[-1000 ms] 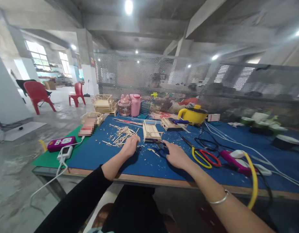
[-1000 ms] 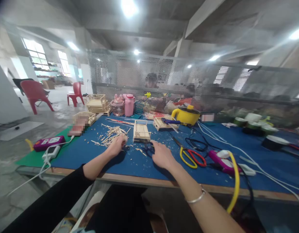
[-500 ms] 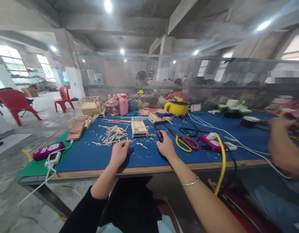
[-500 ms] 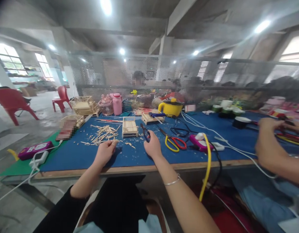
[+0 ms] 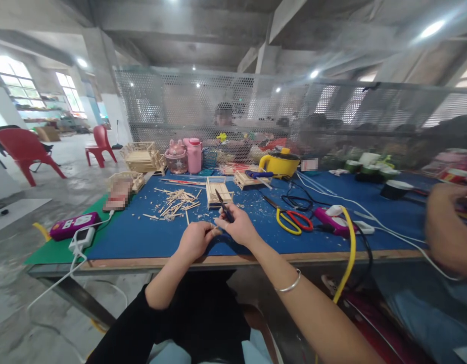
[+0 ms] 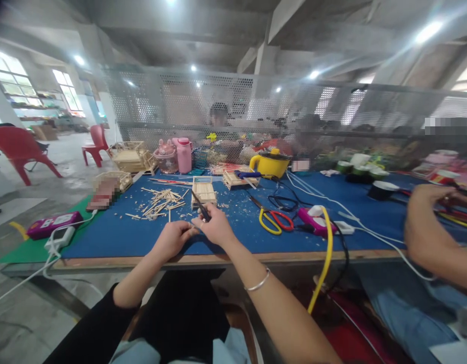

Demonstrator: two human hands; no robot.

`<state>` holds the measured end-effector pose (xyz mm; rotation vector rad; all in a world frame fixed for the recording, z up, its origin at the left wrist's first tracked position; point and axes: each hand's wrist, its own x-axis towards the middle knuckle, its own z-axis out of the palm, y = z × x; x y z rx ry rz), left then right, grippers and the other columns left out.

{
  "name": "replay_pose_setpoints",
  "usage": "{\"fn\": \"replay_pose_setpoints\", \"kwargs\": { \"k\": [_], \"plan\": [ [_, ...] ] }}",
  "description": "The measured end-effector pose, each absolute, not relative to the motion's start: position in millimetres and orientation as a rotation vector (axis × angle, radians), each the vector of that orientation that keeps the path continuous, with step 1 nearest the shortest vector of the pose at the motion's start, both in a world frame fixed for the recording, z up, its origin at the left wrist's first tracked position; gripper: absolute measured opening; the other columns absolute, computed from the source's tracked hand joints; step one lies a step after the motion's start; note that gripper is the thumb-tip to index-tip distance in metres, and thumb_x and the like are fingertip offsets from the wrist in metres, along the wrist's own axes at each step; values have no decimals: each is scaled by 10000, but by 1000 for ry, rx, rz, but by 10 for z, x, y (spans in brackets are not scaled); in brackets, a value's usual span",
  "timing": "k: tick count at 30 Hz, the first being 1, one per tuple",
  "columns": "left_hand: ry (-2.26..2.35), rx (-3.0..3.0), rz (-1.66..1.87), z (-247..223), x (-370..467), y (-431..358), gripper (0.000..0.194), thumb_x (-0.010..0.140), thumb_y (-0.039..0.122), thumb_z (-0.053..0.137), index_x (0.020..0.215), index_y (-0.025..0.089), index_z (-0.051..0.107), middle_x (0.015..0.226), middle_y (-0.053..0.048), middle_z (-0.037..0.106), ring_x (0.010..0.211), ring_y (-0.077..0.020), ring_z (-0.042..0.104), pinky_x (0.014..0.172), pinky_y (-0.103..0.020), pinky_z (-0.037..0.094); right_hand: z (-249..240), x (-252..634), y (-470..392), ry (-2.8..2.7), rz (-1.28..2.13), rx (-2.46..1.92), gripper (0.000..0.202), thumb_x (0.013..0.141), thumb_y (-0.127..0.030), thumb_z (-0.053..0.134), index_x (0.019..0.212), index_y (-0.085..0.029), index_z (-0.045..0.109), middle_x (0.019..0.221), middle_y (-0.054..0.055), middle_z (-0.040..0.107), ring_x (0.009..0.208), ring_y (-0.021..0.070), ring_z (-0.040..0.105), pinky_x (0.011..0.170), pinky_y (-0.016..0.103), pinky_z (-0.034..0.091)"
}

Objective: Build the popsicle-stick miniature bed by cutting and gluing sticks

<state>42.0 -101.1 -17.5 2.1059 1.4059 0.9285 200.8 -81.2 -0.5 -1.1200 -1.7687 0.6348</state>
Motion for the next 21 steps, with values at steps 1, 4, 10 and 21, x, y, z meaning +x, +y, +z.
{"fn": "replay_pose_setpoints", "kwargs": {
  "k": [1,4,10,21],
  "plan": [
    [1409,2123,917,-174,414,-1015,289,831,400,561,692,195,710,702,-53,690,662,-176,570,633,-260,344,-16,1970,-806,-1766,641,-1118,173,693,-297,622,812,-192,553,713,-21,592,667,132,553,686,273,458],
    [1410,2151,911,-181,398,-1018,301,844,409,550,699,198,709,708,-57,688,660,-178,572,627,-260,337,-45,1939,-801,-1750,647,-1122,138,718,-288,605,802,-191,555,716,-13,599,684,137,555,695,279,454],
    [1386,2153,946,-219,396,-999,294,850,423,552,773,202,730,766,-61,708,689,-178,593,634,-252,349,-51,2000,-861,-1762,680,-1120,197,720,-324,632,848,-187,574,726,-12,604,662,133,545,669,273,456],
    [1378,2160,990,-234,386,-992,370,888,454,484,753,181,694,752,-60,697,693,-170,599,624,-243,351,-5,1943,-926,-1789,664,-1095,187,737,-268,598,901,-179,594,725,-7,604,675,136,563,687,277,463]
  ]
}}
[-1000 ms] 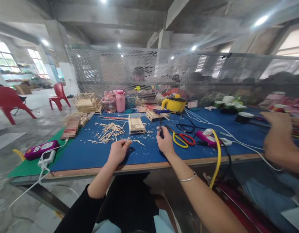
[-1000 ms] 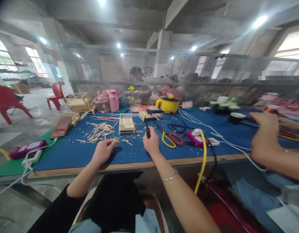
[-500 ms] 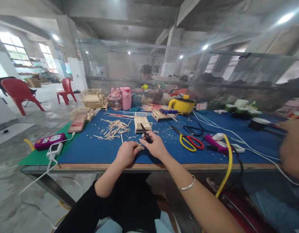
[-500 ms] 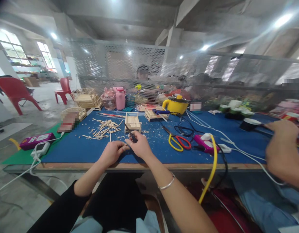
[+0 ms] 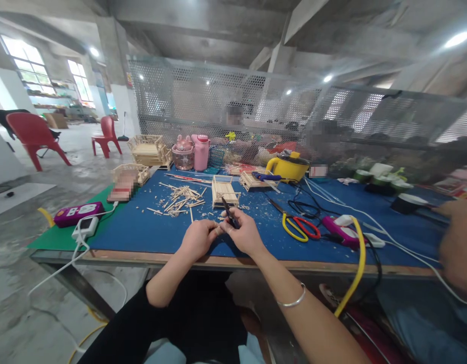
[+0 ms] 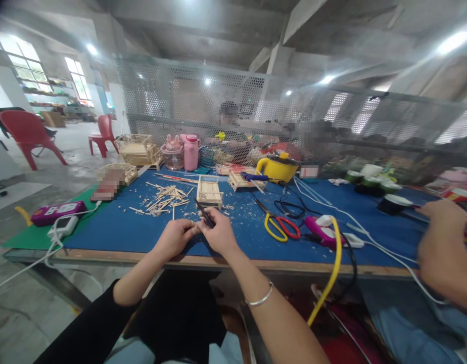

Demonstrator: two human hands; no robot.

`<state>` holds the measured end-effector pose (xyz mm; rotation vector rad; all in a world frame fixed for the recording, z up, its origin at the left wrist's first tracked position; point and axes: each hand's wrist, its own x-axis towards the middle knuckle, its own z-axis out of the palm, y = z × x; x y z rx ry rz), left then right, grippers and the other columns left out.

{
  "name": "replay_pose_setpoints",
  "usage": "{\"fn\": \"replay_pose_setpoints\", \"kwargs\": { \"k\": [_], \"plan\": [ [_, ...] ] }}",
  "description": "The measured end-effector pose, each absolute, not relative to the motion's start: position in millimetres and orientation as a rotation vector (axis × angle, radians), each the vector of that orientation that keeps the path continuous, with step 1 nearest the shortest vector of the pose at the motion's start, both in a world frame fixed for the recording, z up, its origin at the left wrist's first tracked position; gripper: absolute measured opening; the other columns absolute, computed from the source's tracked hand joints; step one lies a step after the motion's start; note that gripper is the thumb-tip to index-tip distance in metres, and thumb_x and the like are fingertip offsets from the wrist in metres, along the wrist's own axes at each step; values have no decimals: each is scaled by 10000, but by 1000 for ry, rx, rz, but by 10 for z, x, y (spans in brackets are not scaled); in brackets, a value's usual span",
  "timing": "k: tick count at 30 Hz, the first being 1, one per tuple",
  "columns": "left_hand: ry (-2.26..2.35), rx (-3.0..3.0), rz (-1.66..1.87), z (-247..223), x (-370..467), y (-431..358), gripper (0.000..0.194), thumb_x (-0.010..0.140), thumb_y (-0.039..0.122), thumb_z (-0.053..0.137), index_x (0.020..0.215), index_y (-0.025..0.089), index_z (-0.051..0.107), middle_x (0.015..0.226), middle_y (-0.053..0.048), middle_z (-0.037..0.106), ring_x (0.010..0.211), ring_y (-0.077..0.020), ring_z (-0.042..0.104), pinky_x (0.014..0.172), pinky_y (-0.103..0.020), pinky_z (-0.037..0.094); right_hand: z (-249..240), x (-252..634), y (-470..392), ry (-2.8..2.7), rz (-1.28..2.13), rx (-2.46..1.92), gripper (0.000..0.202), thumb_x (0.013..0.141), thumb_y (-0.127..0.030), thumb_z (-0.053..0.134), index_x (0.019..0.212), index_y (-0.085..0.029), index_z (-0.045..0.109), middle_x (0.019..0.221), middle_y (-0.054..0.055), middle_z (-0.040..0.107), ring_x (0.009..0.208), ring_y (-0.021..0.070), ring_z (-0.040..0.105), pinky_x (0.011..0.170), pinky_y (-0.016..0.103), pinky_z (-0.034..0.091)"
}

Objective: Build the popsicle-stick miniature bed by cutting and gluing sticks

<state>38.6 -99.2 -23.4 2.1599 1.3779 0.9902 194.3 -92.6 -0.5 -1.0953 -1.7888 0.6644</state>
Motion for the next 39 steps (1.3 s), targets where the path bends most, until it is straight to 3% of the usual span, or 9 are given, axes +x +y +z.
{"fn": "replay_pose_setpoints", "kwargs": {
  "k": [7,11,13,19,25,39],
  "plan": [
    [1366,2188,940,-181,421,-1063,306,919,367,408,870,216,669,874,-62,703,776,-192,607,651,-252,352,31,2014,-826,-1822,638,-1105,212,725,-276,583,915,-183,601,740,-9,609,689,136,575,699,277,469],
    [1409,2105,982,-188,423,-1048,346,897,378,427,695,196,641,686,-44,655,651,-179,565,594,-255,322,-6,2050,-799,-1857,624,-1148,238,756,-338,570,942,-192,590,786,2,628,740,147,592,731,279,478],
    [1447,2001,1051,-199,423,-1014,390,914,401,382,726,191,652,650,-32,636,628,-168,558,593,-249,341,2,2120,-788,-1865,598,-1210,265,796,-360,528,996,-194,576,837,15,637,780,153,596,764,288,476],
    [1477,1717,1186,-241,477,-920,435,914,466,352,859,195,688,666,-7,651,617,-149,576,572,-231,385,129,2439,-777,-2004,546,-1529,417,718,-161,512,1130,-183,577,995,74,678,908,222,618,850,357,451],
    [1464,1635,1213,-268,551,-895,399,900,466,389,866,214,697,669,0,653,625,-149,568,587,-238,376,201,2406,-885,-2187,508,-1665,541,679,-104,509,1214,-158,570,1220,128,630,1113,266,571,948,355,403],
    [1429,1679,1195,-291,529,-890,408,899,469,398,688,191,609,591,13,582,557,-128,493,556,-237,326,216,2302,-903,-2303,435,-1657,432,699,-128,494,1099,-198,642,1101,82,695,1002,235,620,813,279,430]
  ]
}}
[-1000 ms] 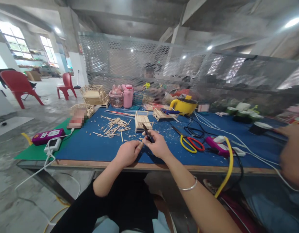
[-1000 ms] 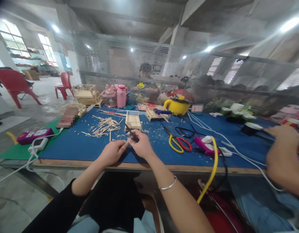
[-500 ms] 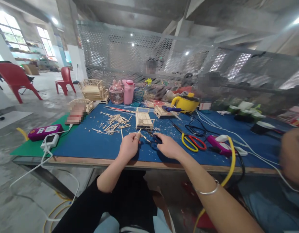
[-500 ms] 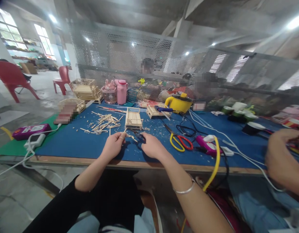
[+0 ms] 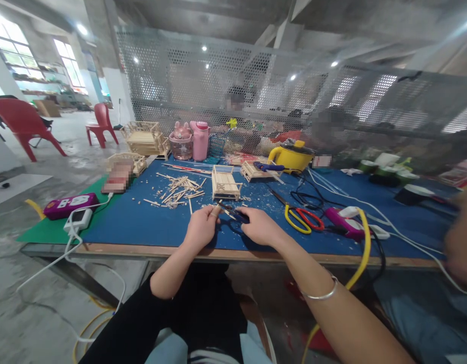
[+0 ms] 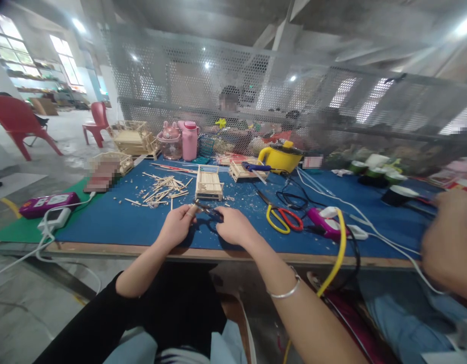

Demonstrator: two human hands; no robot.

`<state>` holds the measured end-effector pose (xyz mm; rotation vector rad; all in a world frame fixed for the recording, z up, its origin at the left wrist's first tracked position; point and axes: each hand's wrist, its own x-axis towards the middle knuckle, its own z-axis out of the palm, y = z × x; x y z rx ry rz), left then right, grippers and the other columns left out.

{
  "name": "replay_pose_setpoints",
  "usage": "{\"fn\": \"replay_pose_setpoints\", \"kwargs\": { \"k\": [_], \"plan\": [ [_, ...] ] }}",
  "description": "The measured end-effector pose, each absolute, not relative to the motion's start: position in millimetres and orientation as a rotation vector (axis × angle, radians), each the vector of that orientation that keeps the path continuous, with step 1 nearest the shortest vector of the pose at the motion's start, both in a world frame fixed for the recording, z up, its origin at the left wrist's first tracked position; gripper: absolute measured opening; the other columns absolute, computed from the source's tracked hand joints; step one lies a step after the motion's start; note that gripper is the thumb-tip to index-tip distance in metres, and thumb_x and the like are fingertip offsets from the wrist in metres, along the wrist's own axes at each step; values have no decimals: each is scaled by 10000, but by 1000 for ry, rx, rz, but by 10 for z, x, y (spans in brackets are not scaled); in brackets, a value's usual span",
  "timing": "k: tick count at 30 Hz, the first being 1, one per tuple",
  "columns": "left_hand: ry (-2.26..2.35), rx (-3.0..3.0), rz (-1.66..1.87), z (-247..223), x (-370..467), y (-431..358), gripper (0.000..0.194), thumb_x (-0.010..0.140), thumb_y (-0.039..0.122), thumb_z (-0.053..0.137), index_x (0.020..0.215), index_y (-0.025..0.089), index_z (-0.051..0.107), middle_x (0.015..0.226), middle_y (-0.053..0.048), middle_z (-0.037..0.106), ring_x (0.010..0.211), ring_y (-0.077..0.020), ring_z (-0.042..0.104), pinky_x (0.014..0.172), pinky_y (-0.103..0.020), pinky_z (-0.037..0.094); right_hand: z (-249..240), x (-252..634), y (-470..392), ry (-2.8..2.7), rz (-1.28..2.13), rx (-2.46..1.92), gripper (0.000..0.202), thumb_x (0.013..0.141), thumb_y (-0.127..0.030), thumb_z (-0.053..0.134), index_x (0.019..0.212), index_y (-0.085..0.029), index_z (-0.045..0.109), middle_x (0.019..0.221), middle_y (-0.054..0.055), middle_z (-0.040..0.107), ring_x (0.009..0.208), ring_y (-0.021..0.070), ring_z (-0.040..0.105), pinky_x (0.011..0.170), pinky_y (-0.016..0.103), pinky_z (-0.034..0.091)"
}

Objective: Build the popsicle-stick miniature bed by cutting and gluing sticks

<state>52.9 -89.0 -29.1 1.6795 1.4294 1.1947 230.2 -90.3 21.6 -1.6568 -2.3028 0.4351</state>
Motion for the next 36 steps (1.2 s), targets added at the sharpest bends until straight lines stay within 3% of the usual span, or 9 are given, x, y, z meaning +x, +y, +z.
{"fn": "replay_pose_setpoints", "kwargs": {
  "k": [10,17,24,36],
  "plan": [
    [1358,1745,1220,-234,558,-964,397,891,512,411,720,192,571,634,19,580,606,-124,498,591,-231,339,201,2315,-912,-2323,427,-1626,294,694,-123,514,948,-201,639,972,60,716,871,203,626,719,247,415],
    [1487,1765,1120,-211,579,-956,564,890,613,297,644,194,584,581,-13,569,595,-161,519,581,-257,322,175,2280,-945,-2365,352,-1578,194,702,-117,482,848,-205,574,853,37,693,779,179,612,656,233,395],
    [1457,1844,1047,-188,523,-942,531,894,584,293,527,204,353,490,25,387,496,-126,364,519,-262,218,15,2176,-1020,-2288,94,-1656,243,737,-96,460,952,-186,529,968,87,660,914,213,599,743,261,388],
    [1394,1777,1117,-171,502,-946,509,890,557,299,524,204,330,505,33,345,510,-116,330,524,-258,229,180,2090,-1087,-2345,-236,-1810,260,787,-81,436,1017,-140,541,971,130,634,911,259,575,775,340,376]
  ]
}}
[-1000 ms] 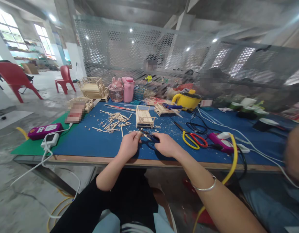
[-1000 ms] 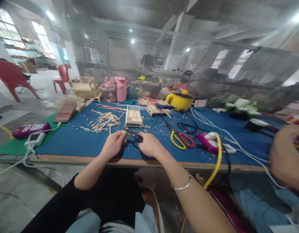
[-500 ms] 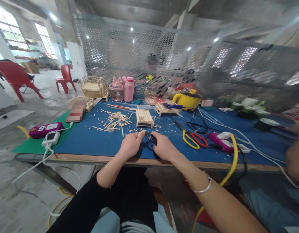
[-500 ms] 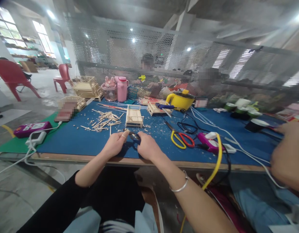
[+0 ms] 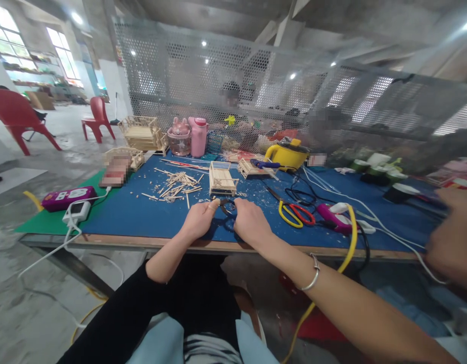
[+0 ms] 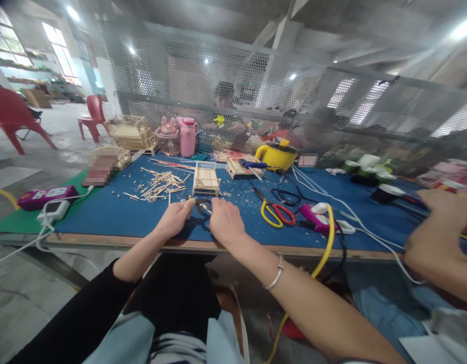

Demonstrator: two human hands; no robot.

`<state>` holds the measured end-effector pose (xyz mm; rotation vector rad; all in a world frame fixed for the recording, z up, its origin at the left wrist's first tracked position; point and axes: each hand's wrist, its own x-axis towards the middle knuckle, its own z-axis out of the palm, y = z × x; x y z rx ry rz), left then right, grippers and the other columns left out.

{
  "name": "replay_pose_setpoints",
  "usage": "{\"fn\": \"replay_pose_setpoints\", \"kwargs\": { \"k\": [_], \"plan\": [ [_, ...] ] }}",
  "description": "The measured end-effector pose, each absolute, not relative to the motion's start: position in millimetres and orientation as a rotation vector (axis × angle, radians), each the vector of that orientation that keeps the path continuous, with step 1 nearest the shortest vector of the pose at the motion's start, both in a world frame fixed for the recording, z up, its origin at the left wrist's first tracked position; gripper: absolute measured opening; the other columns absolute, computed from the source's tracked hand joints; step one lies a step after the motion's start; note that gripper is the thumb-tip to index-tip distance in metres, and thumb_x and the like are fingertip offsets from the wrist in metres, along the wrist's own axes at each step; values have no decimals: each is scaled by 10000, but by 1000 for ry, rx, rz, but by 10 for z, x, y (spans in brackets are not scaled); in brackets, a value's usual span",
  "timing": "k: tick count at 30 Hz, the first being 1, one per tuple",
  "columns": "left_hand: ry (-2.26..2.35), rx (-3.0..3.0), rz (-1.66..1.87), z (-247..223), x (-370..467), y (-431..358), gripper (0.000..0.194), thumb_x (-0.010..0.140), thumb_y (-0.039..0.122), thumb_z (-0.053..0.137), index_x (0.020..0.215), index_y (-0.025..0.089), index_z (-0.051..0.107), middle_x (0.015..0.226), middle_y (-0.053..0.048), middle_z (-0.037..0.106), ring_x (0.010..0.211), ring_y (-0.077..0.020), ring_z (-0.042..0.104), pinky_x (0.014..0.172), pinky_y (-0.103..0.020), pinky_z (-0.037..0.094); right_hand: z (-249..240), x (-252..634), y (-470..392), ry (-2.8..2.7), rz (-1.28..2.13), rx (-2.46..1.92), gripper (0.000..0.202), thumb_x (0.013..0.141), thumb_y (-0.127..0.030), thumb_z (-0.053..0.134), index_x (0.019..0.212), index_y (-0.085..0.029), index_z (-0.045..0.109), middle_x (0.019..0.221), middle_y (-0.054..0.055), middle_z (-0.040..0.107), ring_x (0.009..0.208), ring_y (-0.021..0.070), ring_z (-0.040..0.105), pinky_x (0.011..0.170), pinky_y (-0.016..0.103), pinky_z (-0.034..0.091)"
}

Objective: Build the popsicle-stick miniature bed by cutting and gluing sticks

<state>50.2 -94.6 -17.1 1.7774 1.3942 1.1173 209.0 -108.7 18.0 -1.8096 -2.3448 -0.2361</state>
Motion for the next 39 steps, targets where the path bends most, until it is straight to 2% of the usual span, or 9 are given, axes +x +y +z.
{"fn": "replay_pose_setpoints", "kwargs": {
  "k": [5,12,15,18,21,24,27,31,39],
  "plan": [
    [1429,1693,1185,-169,518,-946,557,891,580,297,478,207,322,457,31,346,482,-117,341,517,-269,240,286,2107,-1000,-2371,-349,-1842,305,869,-86,338,1101,-100,535,1100,217,589,1052,321,521,869,430,335],
    [1412,1665,1251,-234,529,-927,522,899,571,293,563,198,434,539,15,478,560,-135,443,560,-249,296,231,2206,-808,-2456,-187,-1985,328,775,-134,490,1097,-134,547,1062,175,627,1001,306,581,819,413,406],
    [1409,1651,1276,-256,512,-923,471,914,516,287,615,197,462,581,8,507,591,-141,460,569,-245,306,221,2228,-743,-2507,-83,-2021,443,760,-164,525,1202,-147,523,1198,192,575,1118,341,534,884,466,392],
    [1406,1625,1309,-274,501,-921,396,918,404,287,629,198,461,594,7,508,600,-140,466,575,-239,332,233,2254,-695,-2518,32,-2063,627,755,-159,531,1369,-159,402,1318,211,504,1212,363,476,957,532,343],
    [1381,1623,1321,-282,503,-920,341,893,304,295,648,193,505,624,3,534,616,-136,490,595,-231,370,262,2298,-675,-2494,116,-2085,685,765,-142,502,1429,-163,333,1379,218,457,1262,366,439,993,557,308],
    [1366,1629,1300,-270,510,-925,353,895,319,295,792,186,605,653,2,575,597,-138,517,579,-233,386,308,2345,-696,-2457,159,-2074,662,760,-128,485,1411,-168,373,1372,210,466,1259,362,441,990,536,324],
    [1372,1649,1257,-246,514,-938,395,913,390,311,891,183,646,642,2,598,588,-143,545,583,-238,397,361,2363,-754,-2455,198,-2003,674,748,-113,478,1410,-183,373,1344,183,493,1227,325,470,967,455,368],
    [1395,1719,1200,-232,512,-947,404,923,420,337,811,189,649,643,-5,626,632,-150,573,632,-243,399,409,2331,-840,-2513,261,-1880,724,717,-91,491,1419,-209,363,1346,143,490,1221,275,475,959,358,379],
    [1481,1890,1053,-257,533,-942,291,916,301,376,768,208,609,708,-38,653,688,-190,579,638,-270,350,394,2281,-894,-2553,250,-1813,743,690,-99,515,1412,-226,391,1311,150,504,1214,319,464,957,408,360]
  ]
}}
